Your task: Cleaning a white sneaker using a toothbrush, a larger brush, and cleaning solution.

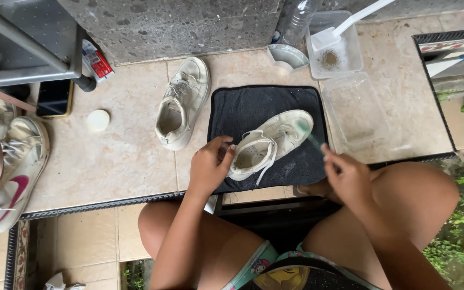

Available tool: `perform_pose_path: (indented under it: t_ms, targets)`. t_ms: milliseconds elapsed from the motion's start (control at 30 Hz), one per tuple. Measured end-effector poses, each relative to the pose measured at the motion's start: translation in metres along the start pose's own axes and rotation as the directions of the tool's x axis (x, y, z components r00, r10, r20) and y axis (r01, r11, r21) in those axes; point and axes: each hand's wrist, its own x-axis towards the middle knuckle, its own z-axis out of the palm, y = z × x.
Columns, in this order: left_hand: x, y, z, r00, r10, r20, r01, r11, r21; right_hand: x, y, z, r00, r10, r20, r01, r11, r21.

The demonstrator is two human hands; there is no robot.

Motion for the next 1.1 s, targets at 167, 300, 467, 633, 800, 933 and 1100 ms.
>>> perform_pose_path:
  t_ms: [167, 300, 467, 633, 800, 933, 1100]
  targets:
    - [0.002, -0.002, -0.001, 0.999, 0.021, -0.033, -0.022, 1.0, -0.007, -0.021, 0.001, 0.017, 0.999, 0.04, -0.035, -0.034, 0.987, 0.154]
    - [0.002, -0.003, -0.002, 0.997, 0.035, -0.075, -0.037, 0.999, -0.028, -0.023, 0.003, 0.012, 0.994, 0.032, -0.108, -0.019, 0.992, 0.128]
    - [0.003, -0.005, 0.001, 0.996, 0.033, -0.083, -0.037, 0.999, -0.036, -0.038, -0.011, 0.013, 0.999, 0.03, -0.031, -0.021, 0.964, 0.264]
    - [0.002, -0.002, 0.0, 0.995, 0.034, -0.092, -0.037, 0.999, -0.031, -0.042, -0.025, 0.014, 0.997, 0.057, -0.042, -0.042, 0.954, 0.297]
    - [-0.001, 0.009, -0.009, 0.994, 0.046, -0.099, -0.054, 0.995, -0.08, -0.035, -0.024, 0.006, 0.994, 0.107, -0.014, -0.093, 0.92, 0.381]
    - [0.002, 0.014, -0.008, 0.987, 0.13, -0.098, -0.145, 0.975, -0.169, -0.037, -0.034, 0.01, 0.998, 0.057, 0.026, -0.062, 0.932, 0.358]
    - [-0.001, 0.008, -0.006, 0.983, 0.166, -0.085, -0.178, 0.969, -0.172, -0.029, -0.045, 0.012, 0.992, 0.108, 0.07, -0.127, 0.903, 0.411]
